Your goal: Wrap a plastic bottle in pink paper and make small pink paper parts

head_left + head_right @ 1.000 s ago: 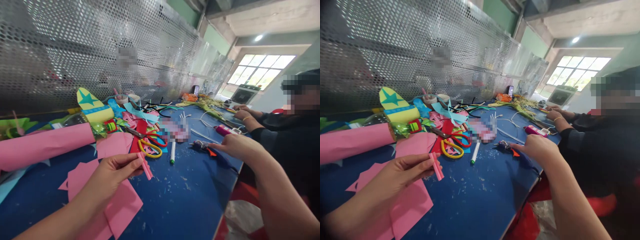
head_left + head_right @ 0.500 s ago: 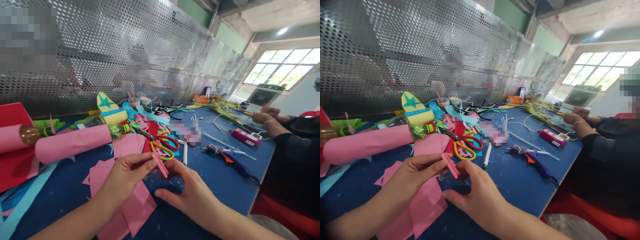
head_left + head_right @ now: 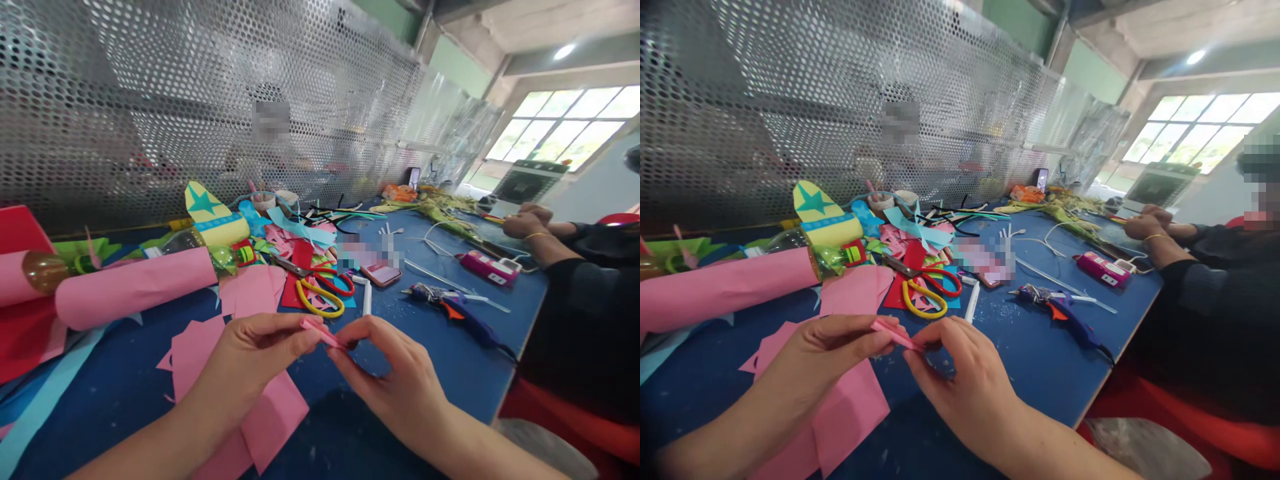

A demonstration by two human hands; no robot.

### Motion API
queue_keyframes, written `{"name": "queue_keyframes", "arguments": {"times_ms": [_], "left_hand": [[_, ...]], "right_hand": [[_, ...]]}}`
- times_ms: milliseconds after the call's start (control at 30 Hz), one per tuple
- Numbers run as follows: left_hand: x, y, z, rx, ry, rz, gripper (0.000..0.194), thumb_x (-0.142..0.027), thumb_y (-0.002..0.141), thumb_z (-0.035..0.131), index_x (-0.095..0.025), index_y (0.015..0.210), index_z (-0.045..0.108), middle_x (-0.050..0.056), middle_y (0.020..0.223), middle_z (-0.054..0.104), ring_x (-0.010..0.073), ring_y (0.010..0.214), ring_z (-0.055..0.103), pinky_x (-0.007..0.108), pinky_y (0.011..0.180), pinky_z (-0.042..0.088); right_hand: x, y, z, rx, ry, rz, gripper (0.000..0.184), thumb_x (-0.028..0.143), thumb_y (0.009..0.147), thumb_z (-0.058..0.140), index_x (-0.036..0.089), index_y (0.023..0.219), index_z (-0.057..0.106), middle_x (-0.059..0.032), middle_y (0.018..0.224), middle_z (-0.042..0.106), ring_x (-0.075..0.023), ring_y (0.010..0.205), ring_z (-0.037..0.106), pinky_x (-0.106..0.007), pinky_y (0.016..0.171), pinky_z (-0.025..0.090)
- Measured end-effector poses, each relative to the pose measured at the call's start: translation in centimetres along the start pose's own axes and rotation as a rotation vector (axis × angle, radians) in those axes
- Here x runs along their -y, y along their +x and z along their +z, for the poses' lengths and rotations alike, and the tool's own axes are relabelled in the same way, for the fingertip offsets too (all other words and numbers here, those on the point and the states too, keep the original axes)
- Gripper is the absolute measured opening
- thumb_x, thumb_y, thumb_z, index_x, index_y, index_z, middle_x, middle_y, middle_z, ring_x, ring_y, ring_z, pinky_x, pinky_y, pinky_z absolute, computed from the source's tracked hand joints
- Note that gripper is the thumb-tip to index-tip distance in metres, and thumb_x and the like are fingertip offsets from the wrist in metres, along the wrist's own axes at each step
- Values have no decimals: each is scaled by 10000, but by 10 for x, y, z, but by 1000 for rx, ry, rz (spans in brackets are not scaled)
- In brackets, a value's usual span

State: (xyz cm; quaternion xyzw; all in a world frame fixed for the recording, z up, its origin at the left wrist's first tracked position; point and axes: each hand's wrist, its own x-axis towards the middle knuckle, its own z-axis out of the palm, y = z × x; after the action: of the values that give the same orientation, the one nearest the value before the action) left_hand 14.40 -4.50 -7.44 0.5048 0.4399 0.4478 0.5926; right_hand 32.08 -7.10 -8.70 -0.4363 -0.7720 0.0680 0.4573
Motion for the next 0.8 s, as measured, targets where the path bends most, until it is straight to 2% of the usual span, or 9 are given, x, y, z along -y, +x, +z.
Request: {"name": "queue_keyframes", "arguments": {"times_ms": [200, 567, 733, 800], "left_hand": [[-2, 2, 1, 48, -70, 59, 85, -163, 642, 777, -236, 683, 761, -26, 733, 761, 134, 719, 692, 172, 673, 552], [-6, 2, -1, 85, -42, 91, 95, -138, 657, 762, -223, 686, 733, -52, 680, 736, 75, 630, 651, 107, 587, 511], [-2, 4, -4, 118, 8, 151, 121, -129, 692, 753, -241, 734, 739, -57, 736, 749, 78, 682, 669, 108, 632, 521], [0, 3, -4, 151, 18, 165, 130, -126, 704, 750, -246, 753, 738, -59, 759, 752, 84, 710, 681, 121, 665, 534]], "right_hand": [[-3, 0, -1, 28, 16, -5, 65, 195, 855, 630, 218, 809, 591, 27, 690, 673, -116, 615, 650, -207, 589, 515], [-3, 4, -8, 81, 61, 73, 65, 195, 836, 659, 216, 789, 617, 42, 679, 689, -97, 597, 655, -164, 574, 500], [-5, 4, -8, 81, 62, 29, 52, 164, 825, 666, 200, 839, 631, 25, 729, 688, -97, 657, 660, -157, 626, 505], [-5, 3, -8, 89, 96, -16, 113, 173, 808, 698, 185, 901, 635, 6, 784, 699, -103, 705, 667, -159, 665, 514]]}}
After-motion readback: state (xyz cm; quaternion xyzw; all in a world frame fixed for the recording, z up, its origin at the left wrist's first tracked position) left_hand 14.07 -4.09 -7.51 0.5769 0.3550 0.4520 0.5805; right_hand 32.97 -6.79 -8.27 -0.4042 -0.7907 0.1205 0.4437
